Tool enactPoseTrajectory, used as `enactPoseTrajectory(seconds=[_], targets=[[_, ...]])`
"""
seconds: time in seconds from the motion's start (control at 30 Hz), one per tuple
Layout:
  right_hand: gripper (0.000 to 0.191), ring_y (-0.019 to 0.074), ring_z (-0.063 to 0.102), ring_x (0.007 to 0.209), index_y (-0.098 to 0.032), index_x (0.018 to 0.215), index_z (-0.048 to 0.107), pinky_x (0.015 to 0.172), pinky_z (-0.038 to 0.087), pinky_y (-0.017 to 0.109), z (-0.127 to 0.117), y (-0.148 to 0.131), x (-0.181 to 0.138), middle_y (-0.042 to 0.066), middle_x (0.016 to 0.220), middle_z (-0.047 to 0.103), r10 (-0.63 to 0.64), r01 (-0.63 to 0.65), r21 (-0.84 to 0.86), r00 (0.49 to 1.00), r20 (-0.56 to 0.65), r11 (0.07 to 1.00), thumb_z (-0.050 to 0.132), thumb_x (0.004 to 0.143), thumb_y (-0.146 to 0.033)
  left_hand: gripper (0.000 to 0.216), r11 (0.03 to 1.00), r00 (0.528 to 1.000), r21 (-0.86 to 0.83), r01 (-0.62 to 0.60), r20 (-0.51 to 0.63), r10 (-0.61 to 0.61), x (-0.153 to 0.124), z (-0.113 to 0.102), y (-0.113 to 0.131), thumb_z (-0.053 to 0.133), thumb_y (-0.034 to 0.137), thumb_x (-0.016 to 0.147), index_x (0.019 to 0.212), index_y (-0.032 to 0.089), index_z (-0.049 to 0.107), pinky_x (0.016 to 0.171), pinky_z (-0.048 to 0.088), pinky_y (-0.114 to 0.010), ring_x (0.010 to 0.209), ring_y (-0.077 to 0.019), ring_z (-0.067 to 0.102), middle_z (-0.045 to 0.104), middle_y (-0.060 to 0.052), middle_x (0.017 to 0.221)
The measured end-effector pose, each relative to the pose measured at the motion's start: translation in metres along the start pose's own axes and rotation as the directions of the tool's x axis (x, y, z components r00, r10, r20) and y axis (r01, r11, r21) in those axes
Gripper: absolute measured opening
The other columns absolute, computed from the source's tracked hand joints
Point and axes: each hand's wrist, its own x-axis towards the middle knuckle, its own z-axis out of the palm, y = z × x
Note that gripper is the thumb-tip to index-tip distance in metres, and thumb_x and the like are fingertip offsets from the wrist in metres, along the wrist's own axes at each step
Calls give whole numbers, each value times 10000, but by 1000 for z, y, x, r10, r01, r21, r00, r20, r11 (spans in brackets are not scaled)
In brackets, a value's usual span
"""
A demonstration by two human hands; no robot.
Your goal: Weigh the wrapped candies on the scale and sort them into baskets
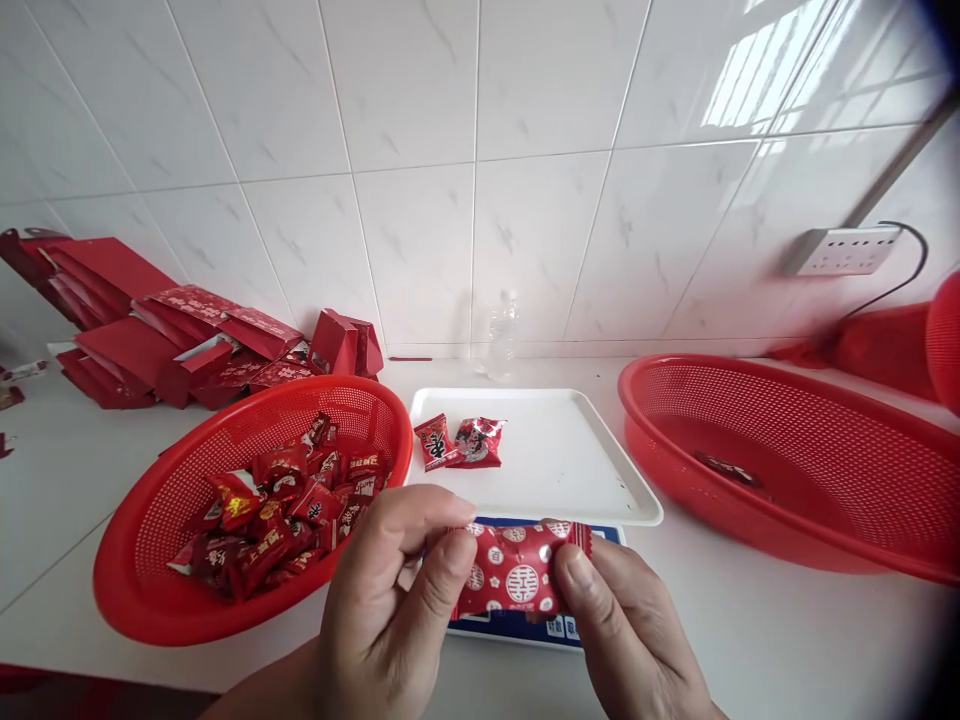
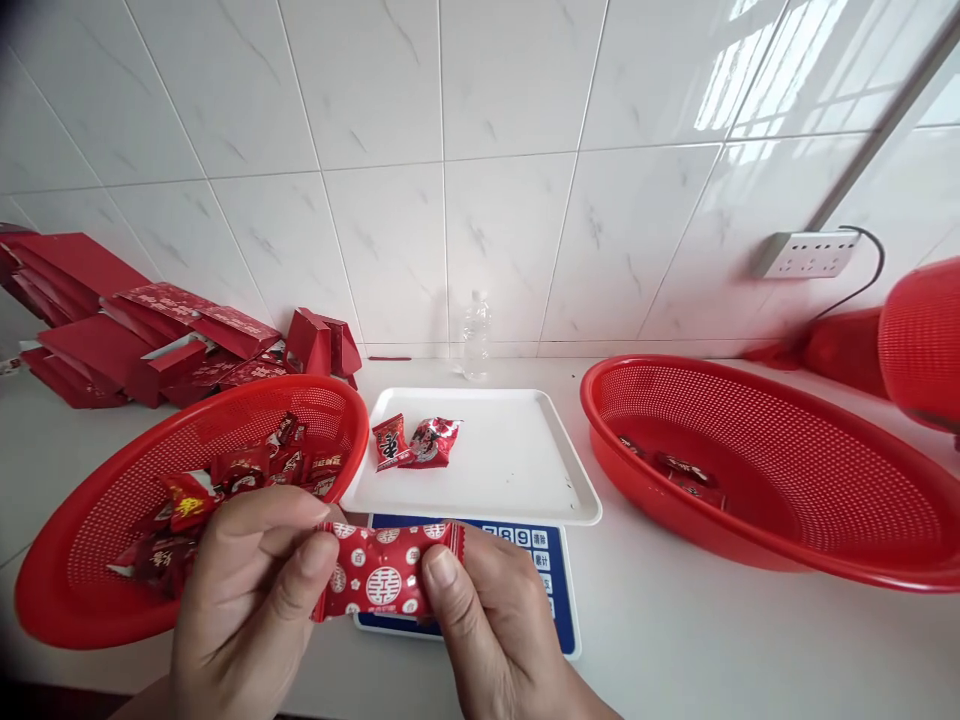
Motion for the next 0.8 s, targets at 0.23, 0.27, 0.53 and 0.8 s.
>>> enactPoseTrajectory(seconds=[0.23,0.27,0.53,0.8], targets=[[468,122,553,588,-194,693,563,543,444,229,2,-4,-4,12,654,559,10,-11,16,999,35,1000,357,1029,-447,112,970,984,-184,159,-46,-170,-8,7,5,606,413,929,1037,385,600,592,517,-232,606,-123,563,633,53,707],[468,124,565,596,-193,706,575,548,450,231,2,-4,-3,15,667,576,3,-3,4,999,42,1000,351,1032,-442,122,970,984,-178,164,-38,-173,-7,5,4,599,419,931,1047,382,595,587,516,-233,603,-125,562,633,51,704],[299,101,573,599,-219,1160,614,538,485,197,-6,19,2,17,754,610,-362,339,-356,932,4,871,362,1049,-334,436,970,940,-81,229,276,-199,11,-19,-10,551,593,898,1252,339,553,581,477,-252,621,-141,549,588,16,740],[485,136,655,887,-296,1466,393,682,561,241,-18,22,-3,70,1012,615,-499,508,-432,855,146,745,406,1011,-126,457,805,780,-224,550,482,-399,15,-16,-14,571,589,889,1240,298,536,564,536,-231,607,-118,612,572,13,797]])
